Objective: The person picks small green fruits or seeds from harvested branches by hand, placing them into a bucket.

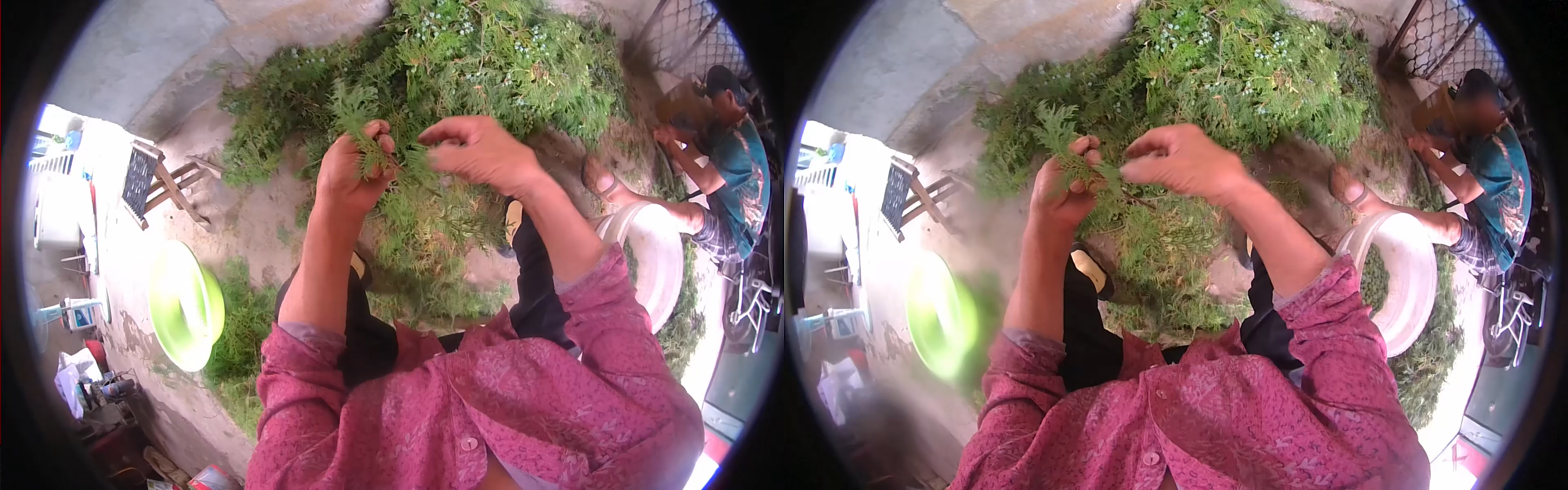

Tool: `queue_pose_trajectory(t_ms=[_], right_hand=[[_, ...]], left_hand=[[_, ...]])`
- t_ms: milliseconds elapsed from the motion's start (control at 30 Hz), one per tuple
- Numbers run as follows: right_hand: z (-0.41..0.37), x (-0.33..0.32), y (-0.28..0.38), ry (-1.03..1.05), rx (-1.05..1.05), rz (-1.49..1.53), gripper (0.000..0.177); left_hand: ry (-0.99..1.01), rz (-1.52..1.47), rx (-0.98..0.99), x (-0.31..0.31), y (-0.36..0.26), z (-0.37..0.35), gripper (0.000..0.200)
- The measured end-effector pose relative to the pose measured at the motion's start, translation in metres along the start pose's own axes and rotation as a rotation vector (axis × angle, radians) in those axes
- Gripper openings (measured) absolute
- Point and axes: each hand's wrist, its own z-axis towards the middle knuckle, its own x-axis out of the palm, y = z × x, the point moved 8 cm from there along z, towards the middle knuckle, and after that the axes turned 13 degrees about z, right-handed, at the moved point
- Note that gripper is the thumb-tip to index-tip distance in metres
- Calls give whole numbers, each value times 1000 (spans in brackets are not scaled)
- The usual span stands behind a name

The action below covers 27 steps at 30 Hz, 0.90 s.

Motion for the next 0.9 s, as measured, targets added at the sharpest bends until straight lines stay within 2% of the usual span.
queue_pose_trajectory(t_ms=[33,100,133,167,200,233,267,300,367,400,433,533,600,633,667,733,800,833,900], right_hand=[[4,4,-7,-2,9,5,32],[10,28,-30,254,-40,-133,29],[16,34,-44,308,-11,-27,28],[16,33,-55,319,18,-20,28],[16,32,-51,323,-30,-42,27],[13,34,-43,329,-79,-63,27],[11,31,-41,264,-1,-165,28],[11,32,-46,273,13,-166,28],[21,15,-40,119,-227,-642,21],[34,-3,-69,-17,-321,-675,22],[38,-5,-88,-7,-317,-682,22],[46,4,-169,86,-30,-913,19],[24,32,-233,182,157,-1034,16],[4,56,-263,336,209,-1129,13],[-16,73,-317,389,218,-1175,12],[-65,127,-358,667,249,-1057,10],[-80,151,-337,660,377,-889,20],[-67,152,-347,654,384,-890,20],[-35,138,-376,592,457,-884,49]], left_hand=[[50,14,3,6,1,0,13],[80,12,-25,7,8,-3,15],[82,74,-24,6,10,-1,17],[87,137,-15,5,10,1,19],[74,122,-25,1,9,3,19],[50,231,47,-4,2,4,20],[26,341,115,-9,-6,1,22],[16,330,109,-11,-10,-2,22],[-272,298,313,-33,-42,-15,22],[-281,340,316,-41,-50,-20,25],[-287,330,315,-47,-57,-25,25],[-243,289,317,-65,-70,-36,26],[-233,257,335,-74,-74,-42,25],[-208,236,351,-76,-76,-45,25],[-214,231,347,-81,-77,-48,25],[-149,199,356,-84,-80,-54,26],[-187,224,360,-84,-81,-64,26],[-227,249,362,-85,-81,-69,27],[-211,198,375,-84,-81,-76,25]])
